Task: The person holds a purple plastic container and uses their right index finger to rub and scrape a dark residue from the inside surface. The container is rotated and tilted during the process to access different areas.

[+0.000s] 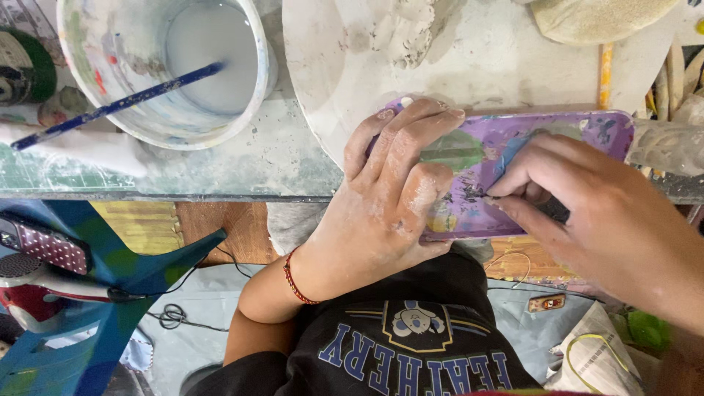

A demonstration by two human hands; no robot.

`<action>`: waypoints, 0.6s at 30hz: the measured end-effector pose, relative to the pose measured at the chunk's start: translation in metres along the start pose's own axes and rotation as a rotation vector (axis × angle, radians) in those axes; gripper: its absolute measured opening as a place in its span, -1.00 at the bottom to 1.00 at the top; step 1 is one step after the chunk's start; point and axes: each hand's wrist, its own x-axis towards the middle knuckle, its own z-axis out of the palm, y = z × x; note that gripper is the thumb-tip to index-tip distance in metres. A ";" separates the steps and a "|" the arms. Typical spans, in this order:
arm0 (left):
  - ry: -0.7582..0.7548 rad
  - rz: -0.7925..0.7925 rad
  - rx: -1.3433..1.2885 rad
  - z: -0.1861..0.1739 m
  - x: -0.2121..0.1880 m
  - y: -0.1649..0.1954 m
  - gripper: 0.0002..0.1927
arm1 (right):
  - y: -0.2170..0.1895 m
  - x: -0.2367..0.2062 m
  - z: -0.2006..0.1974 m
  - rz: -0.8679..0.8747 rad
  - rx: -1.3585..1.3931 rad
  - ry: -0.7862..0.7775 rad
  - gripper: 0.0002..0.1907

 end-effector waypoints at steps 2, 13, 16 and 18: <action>-0.019 -0.008 -0.004 -0.004 -0.001 -0.001 -0.18 | -0.005 0.008 -0.006 0.125 0.027 -0.084 -0.78; -0.044 -0.016 0.009 -0.004 -0.001 -0.003 -0.15 | -0.032 0.018 -0.013 0.224 0.043 -0.073 -0.80; -0.042 -0.024 0.011 -0.003 -0.001 -0.002 -0.15 | -0.032 0.016 -0.011 0.215 0.036 -0.035 -0.78; -0.039 -0.033 0.000 -0.002 -0.001 -0.002 -0.14 | -0.030 0.015 -0.008 0.239 0.029 -0.048 -0.79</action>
